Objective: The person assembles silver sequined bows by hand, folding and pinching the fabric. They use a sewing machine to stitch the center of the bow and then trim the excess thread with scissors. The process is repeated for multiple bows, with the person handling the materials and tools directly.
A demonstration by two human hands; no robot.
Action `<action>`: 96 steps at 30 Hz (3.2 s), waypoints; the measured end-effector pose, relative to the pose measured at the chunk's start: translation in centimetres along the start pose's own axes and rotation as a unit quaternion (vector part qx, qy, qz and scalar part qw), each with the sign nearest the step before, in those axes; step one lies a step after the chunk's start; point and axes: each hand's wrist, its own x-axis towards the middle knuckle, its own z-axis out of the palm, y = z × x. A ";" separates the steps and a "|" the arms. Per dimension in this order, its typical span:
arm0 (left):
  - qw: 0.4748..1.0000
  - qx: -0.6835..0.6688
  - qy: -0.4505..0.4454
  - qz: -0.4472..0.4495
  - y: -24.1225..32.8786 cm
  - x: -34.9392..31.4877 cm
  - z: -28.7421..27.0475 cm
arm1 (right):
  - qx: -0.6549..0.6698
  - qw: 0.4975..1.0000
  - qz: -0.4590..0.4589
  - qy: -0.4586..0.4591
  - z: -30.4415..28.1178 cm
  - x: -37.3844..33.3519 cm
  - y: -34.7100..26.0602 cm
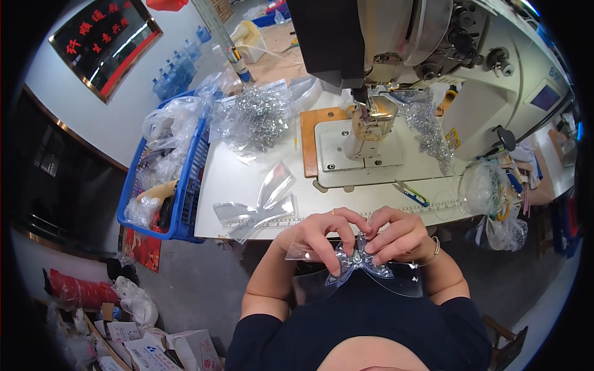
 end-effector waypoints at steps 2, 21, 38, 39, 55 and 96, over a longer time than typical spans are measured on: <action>0.999 0.027 -0.025 -0.008 0.6 0.4 -0.5 | -0.010 1.000 -0.005 -0.012 -0.3 0.4 -0.3; 0.997 -0.010 -0.036 -0.061 0.8 -1.5 -0.3 | -0.037 0.989 0.044 -0.136 -0.4 0.2 -1.6; 0.990 -0.070 -0.111 -0.059 1.0 -1.3 -0.4 | 0.120 0.978 0.082 -0.152 -0.2 -0.9 -1.5; 0.990 -0.076 -0.107 -0.056 1.0 -1.3 -0.3 | 0.127 0.977 0.084 -0.148 -0.2 -0.9 -1.5; 0.736 -0.350 0.288 -0.503 0.4 -5.9 8.0 | 0.120 0.978 0.150 -0.084 1.4 -4.5 -1.4; 0.736 -0.331 0.457 -0.373 -2.5 -4.0 6.1 | -0.033 0.853 0.484 0.196 2.7 -3.5 1.4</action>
